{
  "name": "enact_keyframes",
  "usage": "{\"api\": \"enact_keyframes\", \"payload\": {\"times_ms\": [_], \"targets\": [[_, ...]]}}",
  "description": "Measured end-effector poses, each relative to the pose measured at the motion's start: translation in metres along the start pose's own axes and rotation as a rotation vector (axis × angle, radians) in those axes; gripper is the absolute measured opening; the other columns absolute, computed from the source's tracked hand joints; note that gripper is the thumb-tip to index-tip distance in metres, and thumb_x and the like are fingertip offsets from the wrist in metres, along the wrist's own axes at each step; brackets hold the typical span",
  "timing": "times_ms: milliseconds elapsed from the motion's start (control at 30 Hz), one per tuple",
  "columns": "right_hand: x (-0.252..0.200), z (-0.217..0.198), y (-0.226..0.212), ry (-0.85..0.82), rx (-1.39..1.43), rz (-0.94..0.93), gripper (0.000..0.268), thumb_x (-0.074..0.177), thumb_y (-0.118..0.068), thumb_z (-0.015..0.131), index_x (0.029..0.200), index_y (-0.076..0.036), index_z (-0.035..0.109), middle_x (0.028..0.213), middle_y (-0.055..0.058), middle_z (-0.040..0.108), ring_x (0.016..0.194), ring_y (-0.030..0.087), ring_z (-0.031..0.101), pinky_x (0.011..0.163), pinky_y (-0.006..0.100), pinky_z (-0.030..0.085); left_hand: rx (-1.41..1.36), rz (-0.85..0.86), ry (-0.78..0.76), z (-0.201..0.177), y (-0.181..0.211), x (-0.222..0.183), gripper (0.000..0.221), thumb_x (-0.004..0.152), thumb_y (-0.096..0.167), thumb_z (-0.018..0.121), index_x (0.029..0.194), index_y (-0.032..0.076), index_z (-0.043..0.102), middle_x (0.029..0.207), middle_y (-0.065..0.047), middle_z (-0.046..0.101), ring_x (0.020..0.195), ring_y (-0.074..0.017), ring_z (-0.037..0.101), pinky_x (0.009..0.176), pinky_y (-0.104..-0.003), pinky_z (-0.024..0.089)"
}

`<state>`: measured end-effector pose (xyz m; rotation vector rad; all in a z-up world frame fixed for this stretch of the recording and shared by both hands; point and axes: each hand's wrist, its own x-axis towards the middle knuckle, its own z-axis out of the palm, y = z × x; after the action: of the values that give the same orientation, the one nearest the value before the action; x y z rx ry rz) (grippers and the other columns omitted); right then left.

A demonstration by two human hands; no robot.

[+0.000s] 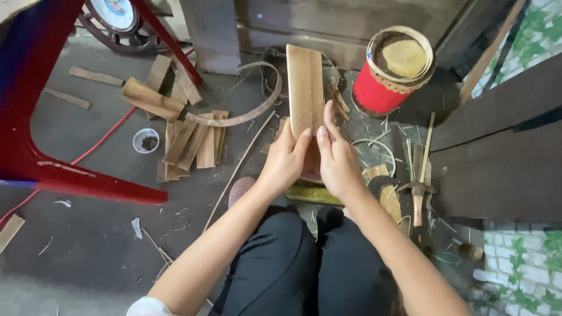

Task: Sanding and shaving small wooden blocks to refine their shape and surface finish as part of instrument repair.

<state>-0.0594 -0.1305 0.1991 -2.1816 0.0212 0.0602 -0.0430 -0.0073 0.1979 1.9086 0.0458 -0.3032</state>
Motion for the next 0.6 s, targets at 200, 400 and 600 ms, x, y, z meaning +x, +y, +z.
{"api": "enact_keyframes", "payload": {"times_ms": [200, 400, 600], "targets": [[-0.004, -0.003, -0.005, 0.011, 0.005, 0.019, 0.057, 0.108, -0.034, 0.027, 0.163, -0.023, 0.015, 0.157, 0.025, 0.039, 0.141, 0.047, 0.039, 0.115, 0.062, 0.033, -0.003, 0.014, -0.001, 0.002, -0.008, 0.003, 0.062, 0.101, 0.039, 0.046, 0.157, 0.013, 0.034, 0.127, -0.037, 0.062, 0.128, -0.0502, 0.054, 0.109, -0.06, 0.043], [-0.002, 0.003, -0.005, 0.01, 0.02, 0.002, 0.056, 0.11, -0.033, 0.026, 0.163, -0.022, 0.014, 0.155, 0.026, 0.041, 0.139, 0.049, 0.04, 0.112, 0.066, 0.034, 0.01, -0.007, 0.016, -0.001, -0.002, -0.003, 0.064, 0.101, 0.038, 0.047, 0.158, 0.014, 0.033, 0.127, -0.035, 0.063, 0.128, -0.0487, 0.054, 0.109, -0.06, 0.043], [0.008, 0.006, 0.015, -0.009, 0.009, 0.047, 0.056, 0.109, -0.034, 0.026, 0.162, -0.021, 0.02, 0.135, 0.032, 0.058, 0.133, 0.047, 0.05, 0.113, 0.062, 0.037, 0.013, -0.036, 0.01, 0.001, -0.01, 0.002, 0.06, 0.101, 0.039, 0.048, 0.155, 0.015, 0.04, 0.126, -0.034, 0.064, 0.128, -0.0492, 0.055, 0.11, -0.059, 0.043]]}}
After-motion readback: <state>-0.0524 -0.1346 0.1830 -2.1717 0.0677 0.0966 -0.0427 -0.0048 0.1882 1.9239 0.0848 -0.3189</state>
